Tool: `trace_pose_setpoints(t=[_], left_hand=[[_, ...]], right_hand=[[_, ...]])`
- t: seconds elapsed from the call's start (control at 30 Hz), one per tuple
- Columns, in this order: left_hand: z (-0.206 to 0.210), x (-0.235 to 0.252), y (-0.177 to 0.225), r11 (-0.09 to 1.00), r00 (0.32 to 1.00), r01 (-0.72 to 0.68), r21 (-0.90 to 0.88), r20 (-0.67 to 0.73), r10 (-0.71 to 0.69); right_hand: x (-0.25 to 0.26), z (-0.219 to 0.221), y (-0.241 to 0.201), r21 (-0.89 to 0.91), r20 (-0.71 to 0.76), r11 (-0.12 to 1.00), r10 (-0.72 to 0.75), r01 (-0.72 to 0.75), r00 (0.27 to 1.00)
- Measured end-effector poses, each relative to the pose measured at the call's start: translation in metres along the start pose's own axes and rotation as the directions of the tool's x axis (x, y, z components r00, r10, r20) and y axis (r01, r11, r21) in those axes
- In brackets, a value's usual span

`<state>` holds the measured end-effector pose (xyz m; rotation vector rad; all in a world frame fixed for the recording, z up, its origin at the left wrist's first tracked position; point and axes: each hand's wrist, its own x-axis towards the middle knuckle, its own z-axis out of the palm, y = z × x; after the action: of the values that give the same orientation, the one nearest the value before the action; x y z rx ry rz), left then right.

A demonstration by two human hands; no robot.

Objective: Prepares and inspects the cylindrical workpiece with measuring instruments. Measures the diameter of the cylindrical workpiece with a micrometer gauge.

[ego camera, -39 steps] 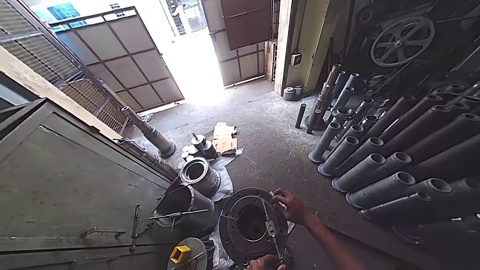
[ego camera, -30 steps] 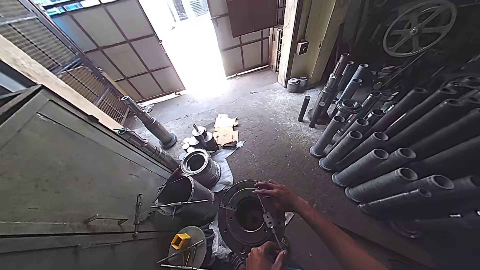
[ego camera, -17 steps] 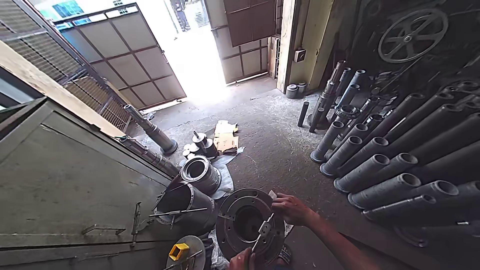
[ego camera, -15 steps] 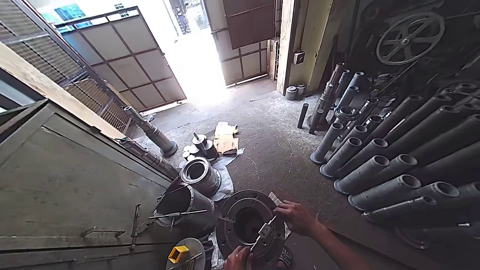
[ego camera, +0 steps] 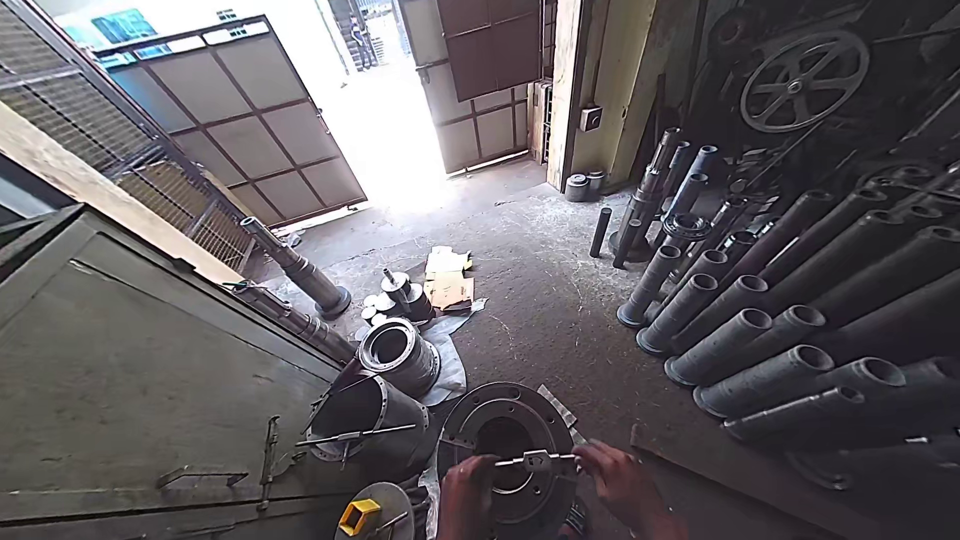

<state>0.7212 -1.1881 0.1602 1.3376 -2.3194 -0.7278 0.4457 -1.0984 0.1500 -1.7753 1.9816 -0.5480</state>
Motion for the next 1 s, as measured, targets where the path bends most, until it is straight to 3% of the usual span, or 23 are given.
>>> trace_pose_setpoints(t=[0.1, 0.2, 0.27, 0.33, 0.4, 0.47, 0.57, 0.63, 0.67, 0.73, 0.8, 0.83, 0.9, 0.97, 1.0], left_hand=[[0.012, -0.057, 0.024, 0.972, 0.988, 0.116, -0.204, 0.127, -0.091], [0.024, -0.067, 0.028, 0.905, 0.974, 0.225, -0.361, 0.059, -0.219], [0.023, -0.045, 0.020, 0.825, 0.945, 0.258, -0.503, -0.046, -0.324], [0.019, -0.001, 0.007, 0.821, 0.938, 0.245, -0.516, -0.089, -0.335], [0.013, 0.050, 0.000, 0.825, 0.960, 0.262, -0.500, 0.048, -0.275], [0.009, 0.097, 0.007, 0.866, 0.941, 0.298, -0.402, 0.274, -0.197], [0.029, 0.145, 0.060, 0.942, 0.854, 0.210, -0.261, 0.518, -0.047], [0.044, 0.156, 0.097, 0.981, 0.748, 0.047, -0.186, 0.658, 0.089], [0.049, 0.152, 0.106, 0.985, 0.713, -0.035, -0.169, 0.687, 0.143], [0.041, 0.134, 0.100, 0.980, 0.751, -0.103, -0.170, 0.633, 0.188], [0.019, 0.105, 0.070, 0.978, 0.882, -0.075, -0.196, 0.445, 0.157], [0.009, 0.089, 0.053, 0.978, 0.931, -0.040, -0.202, 0.347, 0.110], [-0.010, 0.049, 0.024, 0.979, 0.957, 0.048, -0.198, 0.289, 0.011], [-0.019, 0.009, 0.015, 0.974, 0.945, 0.106, -0.201, 0.325, -0.036], [-0.017, -0.008, 0.016, 0.971, 0.944, 0.124, -0.206, 0.325, -0.052]], right_hand=[[0.046, -0.009, 0.008, 0.049, 0.091, 0.998, -0.043, 0.039, 0.995], [0.071, -0.031, -0.001, -0.021, 0.324, 0.999, -0.023, 0.031, 0.946], [0.064, -0.048, 0.002, -0.068, 0.474, 0.998, 0.032, 0.000, 0.880], [0.048, -0.055, 0.007, 0.015, 0.620, 0.999, 0.019, -0.036, 0.785], [0.028, -0.050, -0.001, 0.188, 0.747, 0.971, -0.042, -0.149, 0.664], [0.009, -0.029, -0.020, 0.349, 0.784, 0.865, -0.060, -0.360, 0.618], [-0.012, 0.023, -0.067, 0.583, 0.699, 0.564, 0.019, -0.584, 0.715], [-0.007, 0.045, -0.106, 0.671, 0.642, 0.379, 0.135, -0.638, 0.755], [-0.002, 0.047, -0.116, 0.680, 0.637, 0.338, 0.166, -0.650, 0.753], [0.004, 0.039, -0.105, 0.658, 0.655, 0.415, 0.097, -0.628, 0.750], [0.003, 0.020, -0.073, 0.630, 0.584, 0.651, -0.036, -0.424, 0.811], [0.004, 0.005, -0.056, 0.613, 0.462, 0.748, -0.076, -0.256, 0.883], [0.012, -0.022, -0.031, 0.509, 0.075, 0.860, -0.079, 0.030, 0.994], [0.043, -0.035, -0.007, 0.269, -0.224, 0.945, -0.126, 0.186, 0.967], [0.060, -0.038, 0.004, 0.165, -0.211, 0.963, -0.177, 0.213, 0.961]])
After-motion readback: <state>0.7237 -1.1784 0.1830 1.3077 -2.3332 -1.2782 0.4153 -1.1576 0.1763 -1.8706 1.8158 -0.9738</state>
